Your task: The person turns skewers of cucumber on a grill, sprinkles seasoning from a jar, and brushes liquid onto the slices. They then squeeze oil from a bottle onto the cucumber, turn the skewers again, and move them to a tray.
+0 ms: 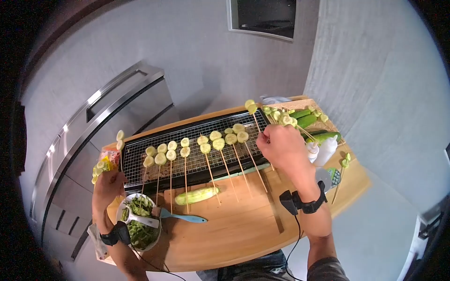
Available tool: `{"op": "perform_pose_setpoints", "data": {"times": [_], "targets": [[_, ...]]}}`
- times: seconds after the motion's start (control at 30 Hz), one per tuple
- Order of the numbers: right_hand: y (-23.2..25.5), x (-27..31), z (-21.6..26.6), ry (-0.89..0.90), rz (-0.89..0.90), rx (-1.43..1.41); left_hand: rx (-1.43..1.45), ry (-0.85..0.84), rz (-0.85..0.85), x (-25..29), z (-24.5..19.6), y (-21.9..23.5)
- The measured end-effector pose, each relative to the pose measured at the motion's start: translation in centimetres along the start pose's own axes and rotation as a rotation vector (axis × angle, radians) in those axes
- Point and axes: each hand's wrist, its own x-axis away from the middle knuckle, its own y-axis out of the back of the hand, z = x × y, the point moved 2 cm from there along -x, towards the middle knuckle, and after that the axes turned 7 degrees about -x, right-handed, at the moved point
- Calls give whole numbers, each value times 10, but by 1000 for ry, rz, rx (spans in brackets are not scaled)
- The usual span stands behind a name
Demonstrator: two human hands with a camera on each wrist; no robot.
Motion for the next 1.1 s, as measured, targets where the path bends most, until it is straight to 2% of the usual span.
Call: {"op": "perform_pose_setpoints", "data": {"times": [0.1,0.17,0.3,0.47,0.67,0.77,0.93,1.1], "targets": [[-2,0,-3,-13,58,48,24,4,8,3,-5,1],[-7,-1,-7,-51,124,67,11,72,54,4,-6,-1],[-14,-2,-14,-44,170,91,-126,28,60,3,-3,-3],[-18,0,-15,-145,273,219,-191,132,225,4,-4,-3],[-32,2,-38,-205,434,304,-180,133,294,1,2,-9],[-37,5,-44,-212,411,314,-201,130,342,0,-4,-11],[-32,3,-34,-230,466,328,-263,120,379,-4,11,-14],[-33,3,-36,-228,460,365,-348,133,327,-1,2,-14]]}}
